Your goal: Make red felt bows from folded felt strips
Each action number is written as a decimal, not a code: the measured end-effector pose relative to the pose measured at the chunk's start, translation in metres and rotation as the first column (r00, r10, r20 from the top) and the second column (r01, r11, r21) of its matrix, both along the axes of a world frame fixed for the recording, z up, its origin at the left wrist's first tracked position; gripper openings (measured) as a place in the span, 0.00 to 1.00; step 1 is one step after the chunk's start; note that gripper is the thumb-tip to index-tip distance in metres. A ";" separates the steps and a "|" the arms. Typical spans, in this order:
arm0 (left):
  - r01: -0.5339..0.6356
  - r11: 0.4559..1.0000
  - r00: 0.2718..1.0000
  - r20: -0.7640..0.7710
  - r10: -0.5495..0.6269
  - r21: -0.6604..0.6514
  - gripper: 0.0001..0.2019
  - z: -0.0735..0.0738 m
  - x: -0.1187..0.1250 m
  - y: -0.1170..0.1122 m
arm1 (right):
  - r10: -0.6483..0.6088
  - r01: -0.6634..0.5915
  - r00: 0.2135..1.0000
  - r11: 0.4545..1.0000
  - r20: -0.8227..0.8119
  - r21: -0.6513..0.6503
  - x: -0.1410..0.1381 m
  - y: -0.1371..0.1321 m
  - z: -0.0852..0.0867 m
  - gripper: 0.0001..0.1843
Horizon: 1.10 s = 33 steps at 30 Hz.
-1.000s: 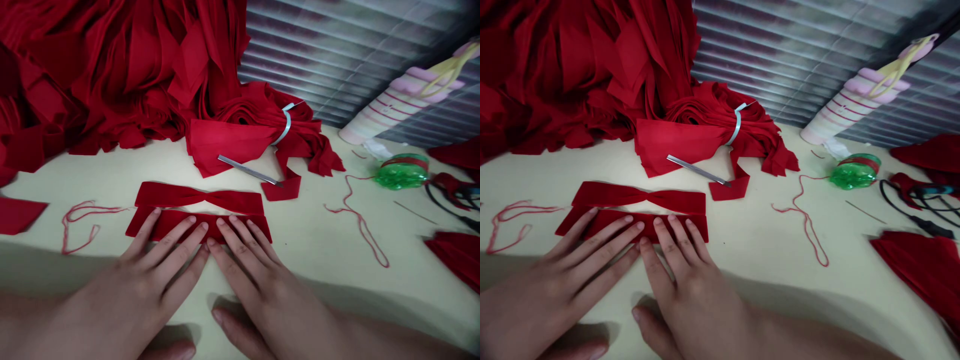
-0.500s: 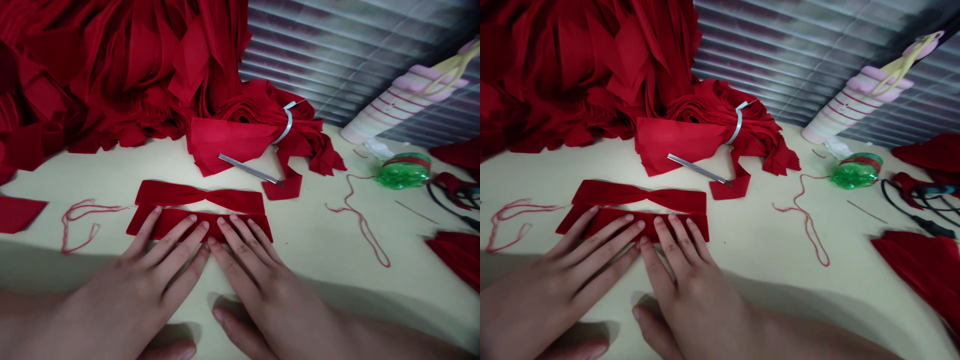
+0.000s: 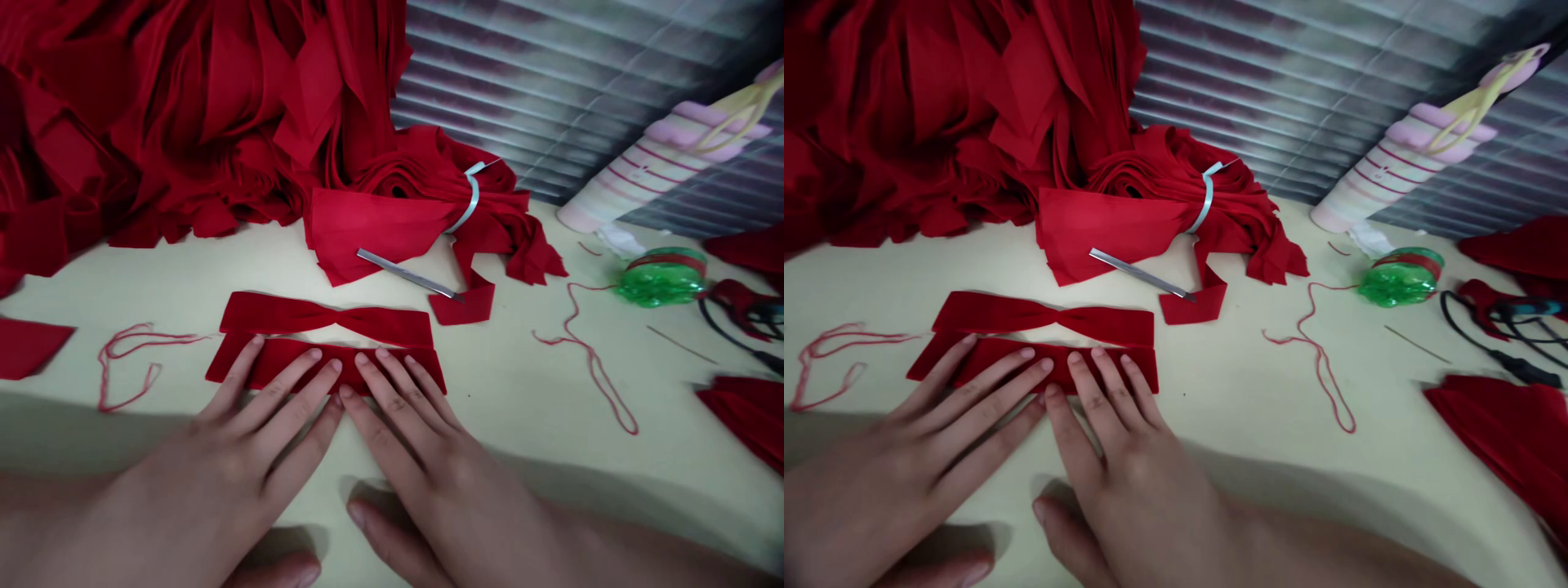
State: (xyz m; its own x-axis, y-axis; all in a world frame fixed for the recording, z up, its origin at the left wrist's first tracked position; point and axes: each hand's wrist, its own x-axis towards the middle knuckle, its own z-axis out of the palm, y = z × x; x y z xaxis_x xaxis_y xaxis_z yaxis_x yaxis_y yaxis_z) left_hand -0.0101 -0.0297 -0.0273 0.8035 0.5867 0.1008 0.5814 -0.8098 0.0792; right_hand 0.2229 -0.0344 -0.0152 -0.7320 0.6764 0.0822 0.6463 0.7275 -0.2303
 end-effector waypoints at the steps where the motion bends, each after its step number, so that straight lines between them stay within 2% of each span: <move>1: 0.001 1.000 1.000 0.002 -0.001 -0.001 0.37 0.000 0.000 0.000 | 0.000 0.000 1.000 1.000 -0.003 0.003 0.000 0.000 0.000 0.32; 14: 0.050 0.998 0.999 -0.008 -0.050 0.034 0.36 0.004 -0.001 0.003 | -0.007 0.007 1.000 1.000 0.000 -0.009 0.000 -0.001 -0.001 0.32; 19: 0.033 0.999 0.999 -0.019 -0.033 0.010 0.36 0.005 -0.001 0.005 | -0.008 0.008 1.000 0.999 0.015 -0.044 0.001 -0.002 0.000 0.32; 33: 0.060 0.998 0.998 -0.031 -0.060 -0.016 0.37 0.003 -0.001 0.005 | -0.003 0.004 1.000 1.000 0.009 -0.025 0.000 -0.001 0.000 0.32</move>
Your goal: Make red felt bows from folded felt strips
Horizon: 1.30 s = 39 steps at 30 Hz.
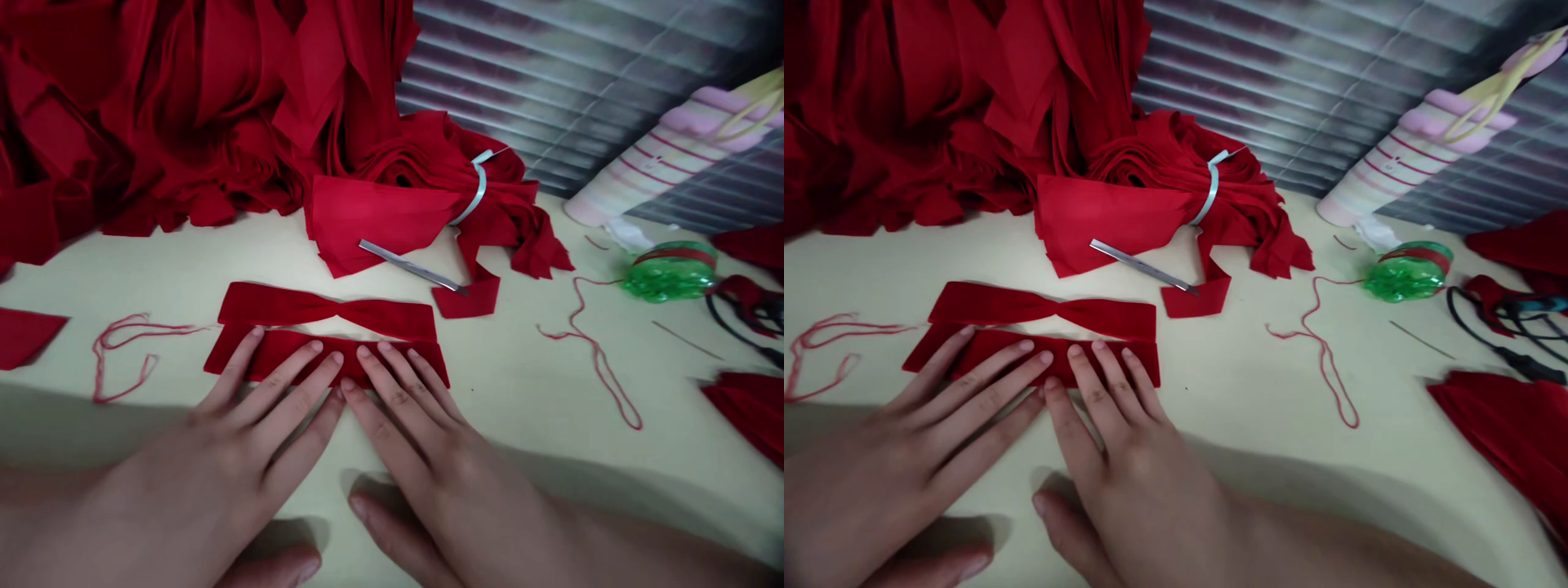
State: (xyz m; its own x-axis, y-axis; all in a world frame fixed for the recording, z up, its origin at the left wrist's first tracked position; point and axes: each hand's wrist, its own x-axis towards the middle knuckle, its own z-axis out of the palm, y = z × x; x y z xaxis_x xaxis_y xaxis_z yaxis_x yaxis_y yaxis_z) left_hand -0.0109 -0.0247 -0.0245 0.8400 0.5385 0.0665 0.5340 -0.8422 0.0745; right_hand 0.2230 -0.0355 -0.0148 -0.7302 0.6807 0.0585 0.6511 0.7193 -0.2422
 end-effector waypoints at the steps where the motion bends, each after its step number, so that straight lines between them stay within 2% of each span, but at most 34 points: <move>1: -0.004 1.000 1.000 0.000 0.004 0.001 0.37 0.000 0.000 0.000 | 0.000 0.000 1.000 1.000 0.000 0.002 0.000 0.000 0.000 0.32; 8: -0.033 0.999 0.999 0.010 0.033 0.003 0.36 0.002 0.001 -0.003 | 0.000 0.000 1.000 1.000 -0.018 0.018 0.002 0.000 0.000 0.32; 39: -0.011 1.000 1.000 0.021 0.010 0.019 0.36 0.002 0.001 -0.001 | 0.009 -0.009 1.000 1.000 -0.004 0.030 -0.001 0.000 0.001 0.32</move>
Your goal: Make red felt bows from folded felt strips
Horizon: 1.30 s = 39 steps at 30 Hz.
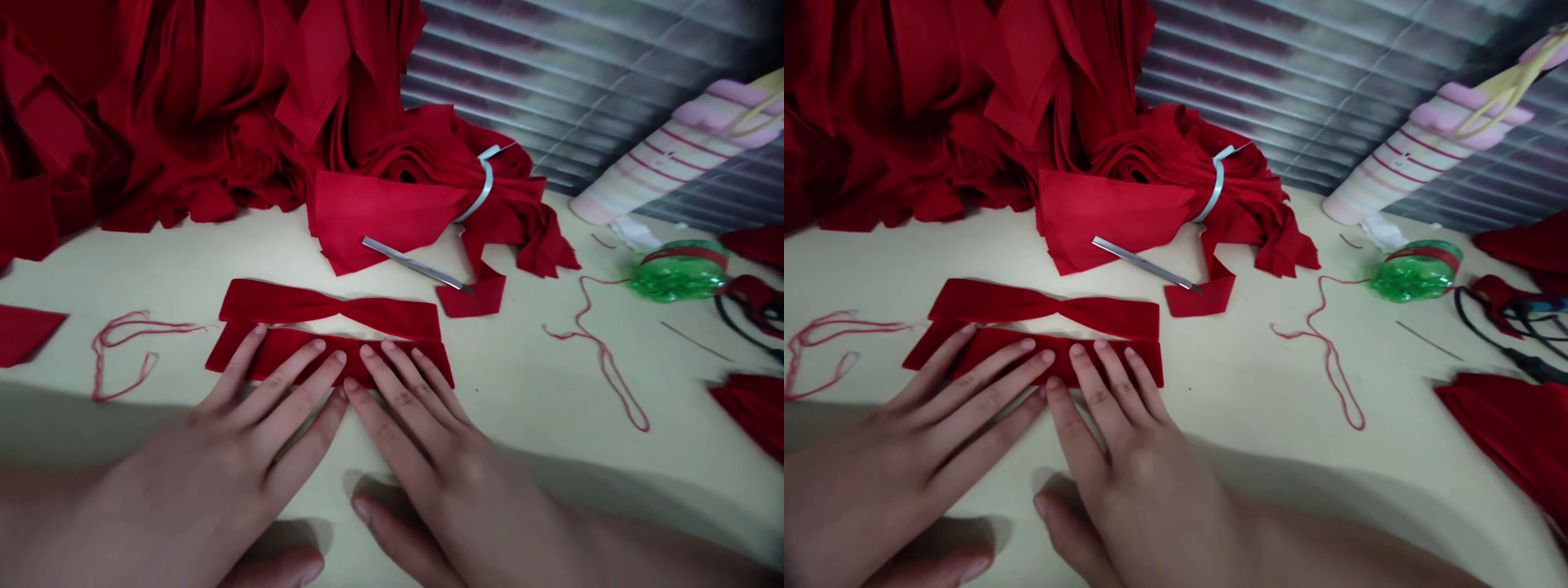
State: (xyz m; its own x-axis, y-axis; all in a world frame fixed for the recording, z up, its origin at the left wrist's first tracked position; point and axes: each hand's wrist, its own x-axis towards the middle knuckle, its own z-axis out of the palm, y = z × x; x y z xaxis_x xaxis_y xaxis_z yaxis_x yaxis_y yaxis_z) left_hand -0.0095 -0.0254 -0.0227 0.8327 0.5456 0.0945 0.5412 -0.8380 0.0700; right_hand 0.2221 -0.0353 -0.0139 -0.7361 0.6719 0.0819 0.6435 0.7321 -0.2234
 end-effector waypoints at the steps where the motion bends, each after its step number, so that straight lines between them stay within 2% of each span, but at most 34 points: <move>1: -0.005 1.000 1.000 0.001 0.005 0.000 0.36 0.000 0.000 0.000 | -0.003 0.003 1.000 1.000 -0.004 0.000 0.000 0.000 0.000 0.32; 11: -0.011 0.999 1.000 -0.007 0.011 -0.036 0.36 -0.001 0.000 -0.001 | 0.001 -0.001 1.000 1.000 -0.001 0.002 0.001 0.001 0.000 0.31; 39: 0.030 0.999 1.000 -0.001 -0.030 -0.019 0.39 -0.002 -0.002 -0.001 | -0.011 0.011 1.000 1.000 -0.022 -0.008 0.003 0.000 -0.002 0.32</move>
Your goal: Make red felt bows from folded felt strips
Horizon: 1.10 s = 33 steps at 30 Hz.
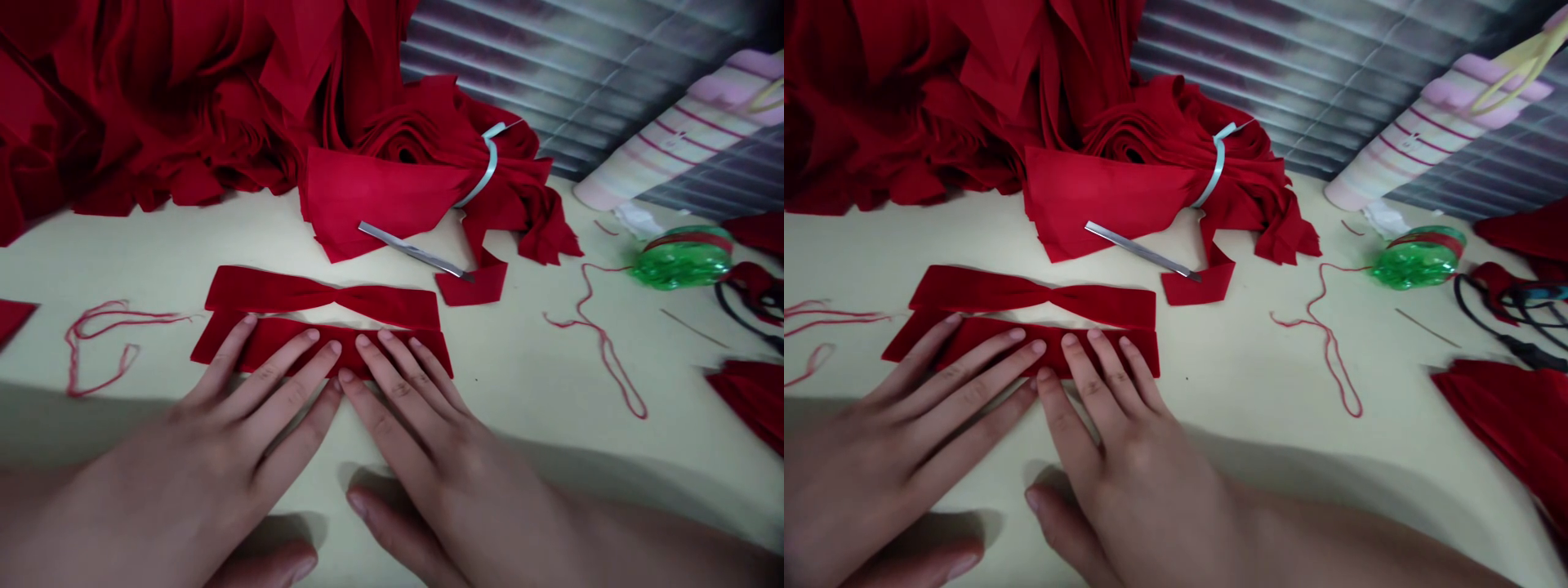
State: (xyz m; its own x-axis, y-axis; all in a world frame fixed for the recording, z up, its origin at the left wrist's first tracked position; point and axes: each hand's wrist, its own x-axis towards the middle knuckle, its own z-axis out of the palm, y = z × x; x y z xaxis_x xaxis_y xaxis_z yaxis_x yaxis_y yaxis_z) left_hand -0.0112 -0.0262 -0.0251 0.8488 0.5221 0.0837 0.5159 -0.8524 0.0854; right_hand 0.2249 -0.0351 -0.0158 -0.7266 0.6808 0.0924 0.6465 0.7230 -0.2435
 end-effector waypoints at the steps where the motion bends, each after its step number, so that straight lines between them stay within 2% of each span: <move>1: -0.001 1.000 1.000 -0.002 0.001 0.000 0.38 0.000 0.000 0.000 | 0.000 0.000 1.000 1.000 0.002 0.001 0.000 0.000 0.000 0.32; 18: -0.008 1.000 1.000 -0.006 0.008 0.025 0.39 -0.001 0.001 -0.001 | 0.002 -0.002 1.000 1.000 0.006 0.013 0.000 0.000 -0.001 0.32; 33: -0.023 1.000 1.000 -0.007 0.023 -0.006 0.39 -0.001 0.001 -0.001 | -0.004 0.004 1.000 1.000 0.004 -0.005 0.000 0.000 0.000 0.31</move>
